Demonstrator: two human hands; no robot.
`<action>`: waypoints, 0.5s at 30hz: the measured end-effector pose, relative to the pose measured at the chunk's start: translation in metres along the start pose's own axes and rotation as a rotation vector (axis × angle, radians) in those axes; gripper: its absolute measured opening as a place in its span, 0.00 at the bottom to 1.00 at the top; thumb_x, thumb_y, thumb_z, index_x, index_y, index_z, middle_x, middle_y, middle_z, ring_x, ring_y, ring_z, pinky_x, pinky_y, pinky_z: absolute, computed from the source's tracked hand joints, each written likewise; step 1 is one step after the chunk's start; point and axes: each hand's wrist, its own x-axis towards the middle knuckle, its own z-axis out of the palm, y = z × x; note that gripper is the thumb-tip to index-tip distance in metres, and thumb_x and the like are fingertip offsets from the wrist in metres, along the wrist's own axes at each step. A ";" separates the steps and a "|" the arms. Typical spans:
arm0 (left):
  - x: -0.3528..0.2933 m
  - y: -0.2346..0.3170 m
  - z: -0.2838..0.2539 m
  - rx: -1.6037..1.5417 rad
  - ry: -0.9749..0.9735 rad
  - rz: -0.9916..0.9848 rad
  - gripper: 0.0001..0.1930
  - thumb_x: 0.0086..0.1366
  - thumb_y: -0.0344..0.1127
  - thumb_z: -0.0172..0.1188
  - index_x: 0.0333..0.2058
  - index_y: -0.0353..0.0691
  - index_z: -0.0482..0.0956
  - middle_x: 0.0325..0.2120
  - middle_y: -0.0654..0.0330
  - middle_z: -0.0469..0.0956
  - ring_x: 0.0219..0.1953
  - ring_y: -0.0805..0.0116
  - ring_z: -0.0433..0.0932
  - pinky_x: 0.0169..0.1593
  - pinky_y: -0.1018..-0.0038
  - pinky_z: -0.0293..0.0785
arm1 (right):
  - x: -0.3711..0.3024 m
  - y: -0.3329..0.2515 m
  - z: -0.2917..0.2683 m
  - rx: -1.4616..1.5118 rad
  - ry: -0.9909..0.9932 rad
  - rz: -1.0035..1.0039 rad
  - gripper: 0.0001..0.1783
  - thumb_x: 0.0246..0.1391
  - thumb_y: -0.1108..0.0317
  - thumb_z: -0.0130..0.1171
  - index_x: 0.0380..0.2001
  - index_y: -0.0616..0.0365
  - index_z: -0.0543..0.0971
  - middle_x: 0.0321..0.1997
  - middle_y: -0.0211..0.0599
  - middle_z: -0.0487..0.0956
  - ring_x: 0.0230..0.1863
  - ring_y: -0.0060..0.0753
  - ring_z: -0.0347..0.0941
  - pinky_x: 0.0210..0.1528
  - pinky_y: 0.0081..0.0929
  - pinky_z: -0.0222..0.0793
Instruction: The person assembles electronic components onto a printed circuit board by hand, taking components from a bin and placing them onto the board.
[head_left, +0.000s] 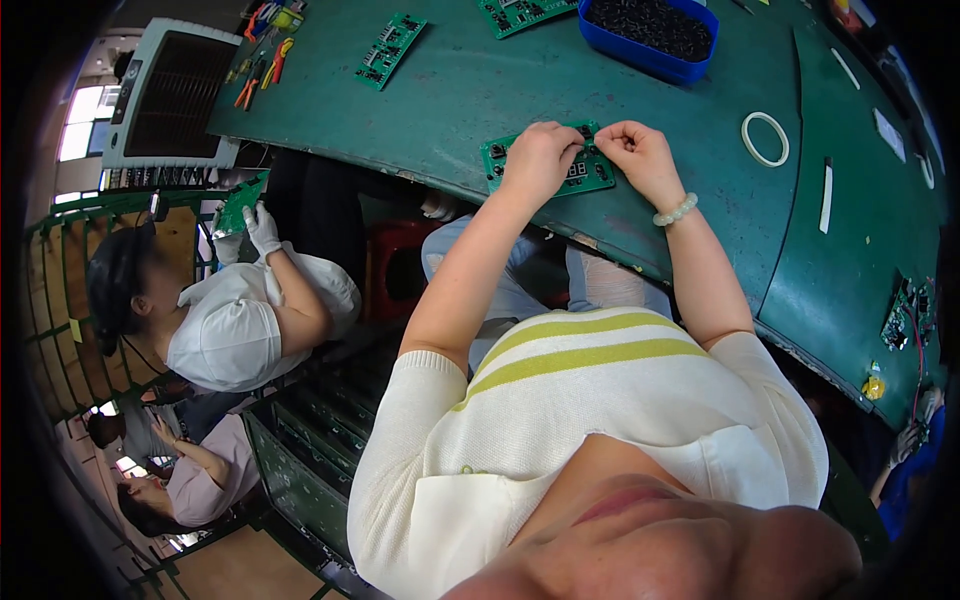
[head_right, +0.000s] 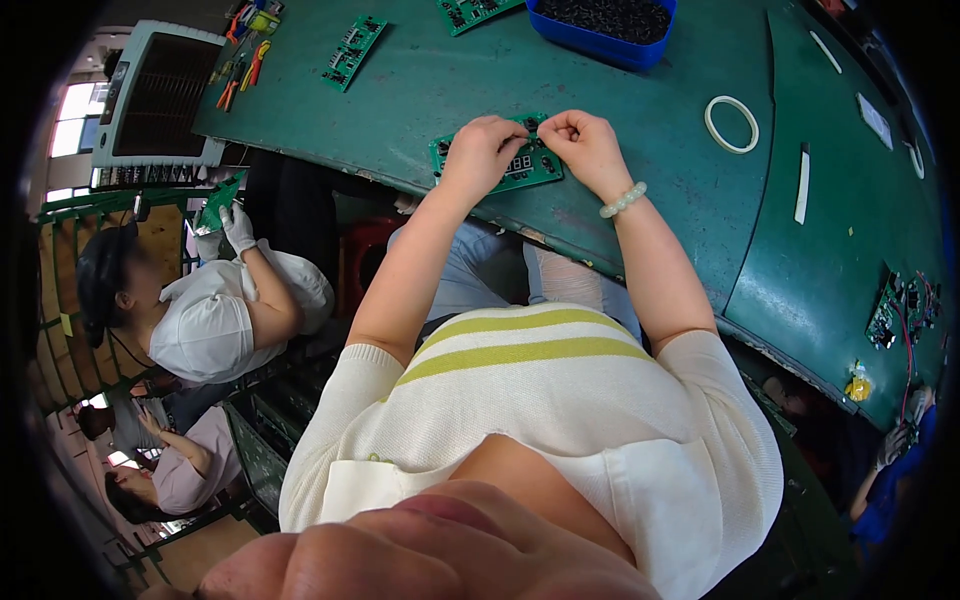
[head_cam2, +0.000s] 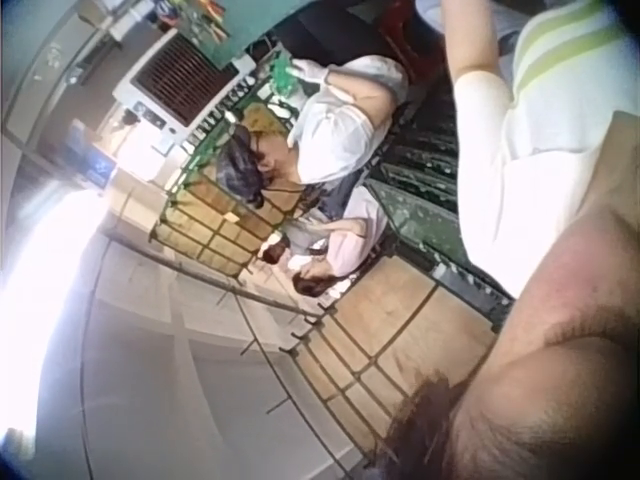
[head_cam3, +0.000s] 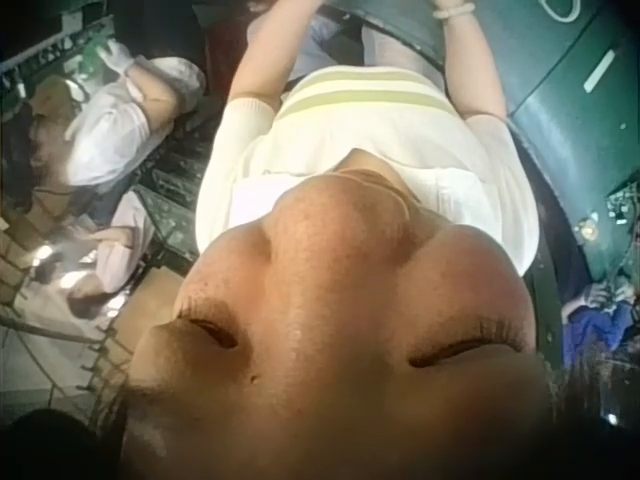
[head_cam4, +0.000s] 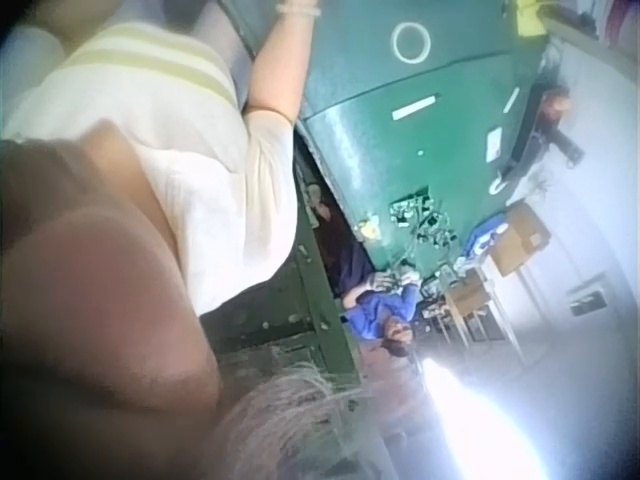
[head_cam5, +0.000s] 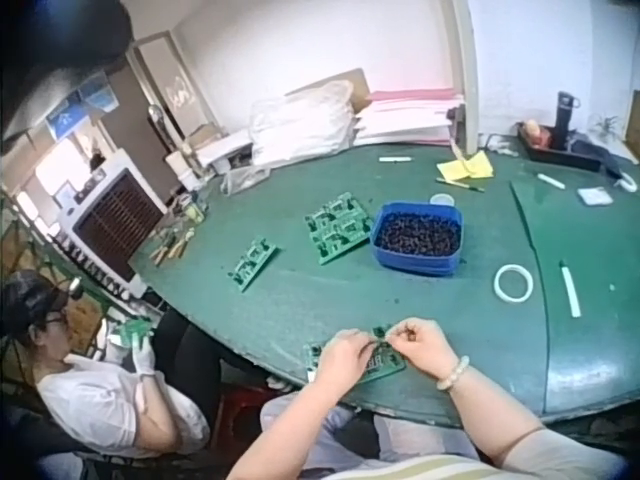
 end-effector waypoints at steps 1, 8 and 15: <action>0.000 0.000 0.001 0.038 0.004 0.010 0.05 0.49 0.29 0.60 0.27 0.38 0.78 0.23 0.55 0.75 0.30 0.56 0.74 0.34 0.65 0.70 | -0.002 -0.008 0.000 -0.203 -0.013 0.003 0.07 0.45 0.70 0.60 0.29 0.62 0.78 0.20 0.28 0.73 0.20 0.17 0.65 0.23 0.19 0.61; -0.006 -0.013 0.008 0.068 0.137 0.081 0.04 0.46 0.31 0.57 0.24 0.43 0.79 0.23 0.59 0.74 0.31 0.58 0.73 0.34 0.66 0.71 | -0.002 -0.017 0.014 -0.534 -0.108 -0.272 0.07 0.43 0.70 0.60 0.28 0.59 0.78 0.19 0.37 0.69 0.22 0.33 0.66 0.25 0.28 0.62; -0.009 -0.015 0.024 0.092 0.086 0.054 0.05 0.45 0.34 0.55 0.22 0.45 0.78 0.22 0.58 0.73 0.30 0.57 0.73 0.33 0.65 0.72 | -0.011 -0.018 0.015 -0.653 -0.140 -0.406 0.04 0.47 0.74 0.56 0.29 0.62 0.76 0.23 0.41 0.69 0.23 0.36 0.68 0.26 0.28 0.63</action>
